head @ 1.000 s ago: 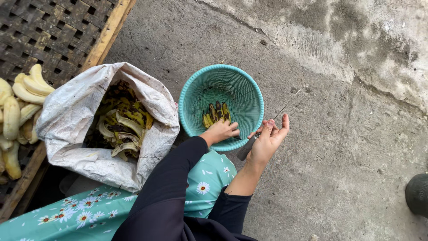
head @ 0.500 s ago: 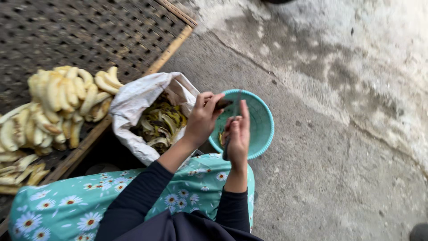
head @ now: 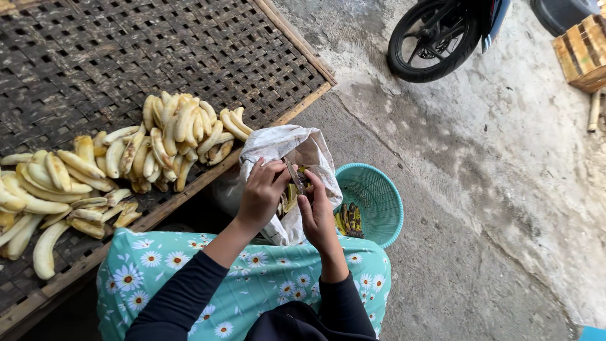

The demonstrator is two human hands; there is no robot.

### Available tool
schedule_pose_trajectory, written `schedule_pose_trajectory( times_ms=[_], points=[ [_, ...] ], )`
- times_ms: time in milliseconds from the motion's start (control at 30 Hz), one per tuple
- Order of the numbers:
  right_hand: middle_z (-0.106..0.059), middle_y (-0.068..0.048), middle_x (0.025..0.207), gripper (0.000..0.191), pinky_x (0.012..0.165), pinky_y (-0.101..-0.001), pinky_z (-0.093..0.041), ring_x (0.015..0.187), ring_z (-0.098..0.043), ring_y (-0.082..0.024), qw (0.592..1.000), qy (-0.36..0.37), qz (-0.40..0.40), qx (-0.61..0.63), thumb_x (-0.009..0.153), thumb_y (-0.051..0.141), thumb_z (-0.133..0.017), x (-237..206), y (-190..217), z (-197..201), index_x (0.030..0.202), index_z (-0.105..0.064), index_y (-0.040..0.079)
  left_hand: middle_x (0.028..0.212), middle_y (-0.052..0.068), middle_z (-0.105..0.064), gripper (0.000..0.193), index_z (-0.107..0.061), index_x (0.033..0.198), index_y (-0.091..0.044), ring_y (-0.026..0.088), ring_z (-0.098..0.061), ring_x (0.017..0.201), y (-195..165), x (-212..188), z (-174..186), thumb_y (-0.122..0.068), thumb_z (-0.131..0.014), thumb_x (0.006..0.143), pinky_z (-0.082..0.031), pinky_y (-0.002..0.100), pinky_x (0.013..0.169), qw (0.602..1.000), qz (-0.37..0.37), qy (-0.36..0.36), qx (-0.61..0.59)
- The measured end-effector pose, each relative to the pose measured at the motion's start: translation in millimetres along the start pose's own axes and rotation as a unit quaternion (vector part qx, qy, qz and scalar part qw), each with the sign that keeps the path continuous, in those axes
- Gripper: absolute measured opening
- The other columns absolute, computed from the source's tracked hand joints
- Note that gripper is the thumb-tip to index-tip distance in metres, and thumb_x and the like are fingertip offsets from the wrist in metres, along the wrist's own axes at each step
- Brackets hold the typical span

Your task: The person sits on the ground and peels bananas one at a time with a small knife, dropping the peels into a cloth sack and placing the peeled bananas into a plastic basket. They take new unpeeled bananas from a pile on a slatted wooden table and continue peeling.

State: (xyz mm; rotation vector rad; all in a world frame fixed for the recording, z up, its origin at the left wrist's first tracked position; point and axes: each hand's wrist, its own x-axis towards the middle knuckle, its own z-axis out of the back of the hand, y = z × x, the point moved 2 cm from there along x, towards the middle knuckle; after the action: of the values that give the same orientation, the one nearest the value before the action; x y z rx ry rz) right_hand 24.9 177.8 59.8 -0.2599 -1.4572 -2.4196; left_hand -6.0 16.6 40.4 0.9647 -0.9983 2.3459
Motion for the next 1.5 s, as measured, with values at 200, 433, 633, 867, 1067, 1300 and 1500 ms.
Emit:
schedule_pose_trajectory(
  times_ms=[200, 433, 633, 867, 1067, 1300, 1500],
  points=[
    [-0.051, -0.004, 0.074, 0.027, 0.048, -0.0274, -0.038, 0.057, -0.043, -0.014, 0.95, -0.087, -0.221, 0.203, 0.107, 0.031, -0.044, 12, -40, -22, 0.122, -0.051, 0.008, 0.116, 0.007, -0.064, 0.034, -0.069, 0.124, -0.01, 0.025, -0.064, 0.119, 2, -14, -13, -0.009, -0.065, 0.09, -0.045, 0.056, 0.113, 1.0, -0.02, -0.024, 0.002],
    [-0.051, -0.008, 0.084, 0.05, 0.044, -0.0287, -0.041, 0.064, -0.05, -0.014, 0.733, -0.001, -0.39, 0.557, 0.113, 0.05, -0.042, 12, -114, -24, 0.111, -0.043, 0.0, 0.125, 0.004, -0.066, 0.035, -0.064, 0.132, -0.014, 0.014, -0.06, 0.113, 38, -11, -38, -0.009, -0.069, 0.098, -0.055, 0.032, 0.09, 0.665, 0.359, -0.103, -0.647],
    [-0.05, -0.006, 0.083, 0.03, 0.04, -0.0303, -0.039, 0.056, -0.047, -0.014, 0.857, -0.124, -0.383, 0.321, 0.105, 0.033, -0.049, 1, -131, -25, 0.12, -0.033, 0.012, 0.11, -0.004, -0.07, 0.027, -0.06, 0.121, -0.017, 0.013, -0.069, 0.104, 73, -35, -61, -0.022, -0.064, 0.095, -0.06, 0.031, 0.086, 0.495, 0.503, -0.061, -0.705],
    [-0.061, -0.004, 0.1, 0.059, 0.077, -0.0253, -0.047, 0.084, -0.054, -0.009, 0.995, 0.012, -0.08, 0.066, 0.11, 0.017, -0.049, 3, -71, -4, 0.164, -0.027, 0.007, 0.102, -0.002, -0.071, 0.024, -0.065, 0.112, -0.011, 0.011, -0.068, 0.09, 72, -56, -80, -0.031, -0.064, 0.1, -0.06, 0.033, 0.08, 0.516, 0.55, -0.008, -0.656],
    [-0.059, -0.004, 0.101, 0.06, 0.084, -0.0266, -0.047, 0.089, -0.054, -0.012, 0.983, 0.164, -0.062, 0.05, 0.104, 0.011, -0.059, -1, -16, -1, 0.161, -0.041, 0.011, 0.105, -0.005, -0.069, 0.031, -0.06, 0.125, -0.014, 0.007, -0.065, 0.092, 57, -44, -62, -0.029, -0.065, 0.099, -0.056, 0.029, 0.079, 0.583, 0.522, 0.017, -0.623],
    [-0.062, -0.001, 0.102, 0.047, 0.087, -0.0236, -0.05, 0.092, -0.057, -0.009, 0.988, 0.125, -0.044, 0.077, 0.107, 0.012, -0.058, 3, -34, 4, 0.154, -0.053, 0.009, 0.111, 0.003, -0.072, 0.039, -0.059, 0.139, -0.008, 0.009, -0.069, 0.094, 65, -37, -49, -0.025, -0.057, 0.104, -0.059, 0.027, 0.084, 0.543, 0.463, 0.126, -0.689],
    [-0.057, 0.003, 0.086, 0.046, 0.046, -0.0172, -0.035, 0.056, -0.042, -0.001, 0.968, -0.061, -0.173, 0.173, 0.109, 0.021, -0.051, 12, -84, 24, 0.155, -0.05, 0.013, 0.121, 0.015, -0.072, 0.041, -0.058, 0.136, 0.007, 0.014, -0.073, 0.095, 62, -36, -26, -0.023, -0.051, 0.109, -0.058, 0.024, 0.077, 0.475, 0.422, 0.299, -0.712]
  ],
)
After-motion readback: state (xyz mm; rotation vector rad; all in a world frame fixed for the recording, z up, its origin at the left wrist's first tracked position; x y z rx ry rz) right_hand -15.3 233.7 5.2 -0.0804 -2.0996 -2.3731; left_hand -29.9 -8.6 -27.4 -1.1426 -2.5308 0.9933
